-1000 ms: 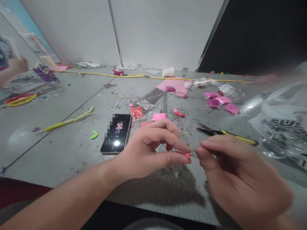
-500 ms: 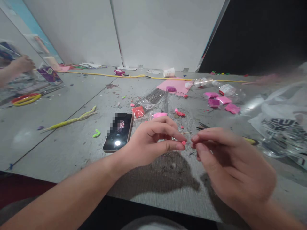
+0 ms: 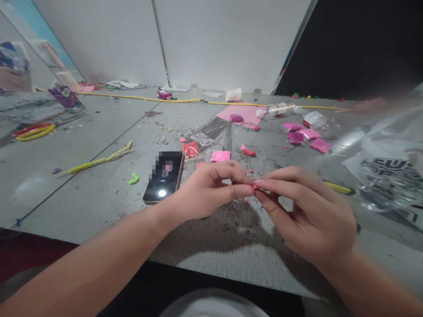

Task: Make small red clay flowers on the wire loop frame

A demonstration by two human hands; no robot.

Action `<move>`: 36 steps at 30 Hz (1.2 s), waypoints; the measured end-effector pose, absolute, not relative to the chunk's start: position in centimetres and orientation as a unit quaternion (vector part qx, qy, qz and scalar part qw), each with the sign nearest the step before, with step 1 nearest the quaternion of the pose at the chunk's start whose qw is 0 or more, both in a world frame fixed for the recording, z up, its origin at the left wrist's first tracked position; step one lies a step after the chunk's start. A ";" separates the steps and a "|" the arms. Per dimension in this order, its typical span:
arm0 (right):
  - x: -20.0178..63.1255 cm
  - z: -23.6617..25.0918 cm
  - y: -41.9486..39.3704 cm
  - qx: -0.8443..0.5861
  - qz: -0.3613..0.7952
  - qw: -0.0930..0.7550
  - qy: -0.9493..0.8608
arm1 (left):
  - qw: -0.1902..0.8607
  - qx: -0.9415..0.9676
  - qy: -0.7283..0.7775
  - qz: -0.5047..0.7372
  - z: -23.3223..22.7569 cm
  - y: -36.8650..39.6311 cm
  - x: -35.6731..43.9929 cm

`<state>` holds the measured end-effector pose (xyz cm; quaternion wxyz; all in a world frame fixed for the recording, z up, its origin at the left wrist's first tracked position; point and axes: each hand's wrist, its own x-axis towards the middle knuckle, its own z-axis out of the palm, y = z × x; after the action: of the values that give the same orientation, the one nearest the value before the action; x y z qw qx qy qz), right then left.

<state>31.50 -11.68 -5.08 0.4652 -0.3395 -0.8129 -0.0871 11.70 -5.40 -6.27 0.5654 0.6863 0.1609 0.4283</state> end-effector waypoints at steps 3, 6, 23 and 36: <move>31.7 -5.3 -11.6 -0.346 -0.094 0.460 -0.813 | 0.601 0.661 0.177 0.413 -6.5 -5.4 11.6; 31.9 -5.5 -11.4 -0.357 -0.097 0.452 -0.811 | 0.665 0.612 0.212 0.372 -6.7 -5.5 11.5; 31.1 -5.9 -11.0 -0.371 -0.131 0.485 -0.781 | 0.817 0.430 0.188 0.335 -6.7 -5.9 12.3; 31.2 -6.3 -11.1 -0.365 -0.159 0.478 -0.783 | 0.849 0.341 0.204 0.348 -6.7 -6.7 13.0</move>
<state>31.23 -11.05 -6.30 0.4780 -0.3646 -0.7831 -0.1589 12.96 -6.72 -6.72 0.8494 0.3406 0.2042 0.3476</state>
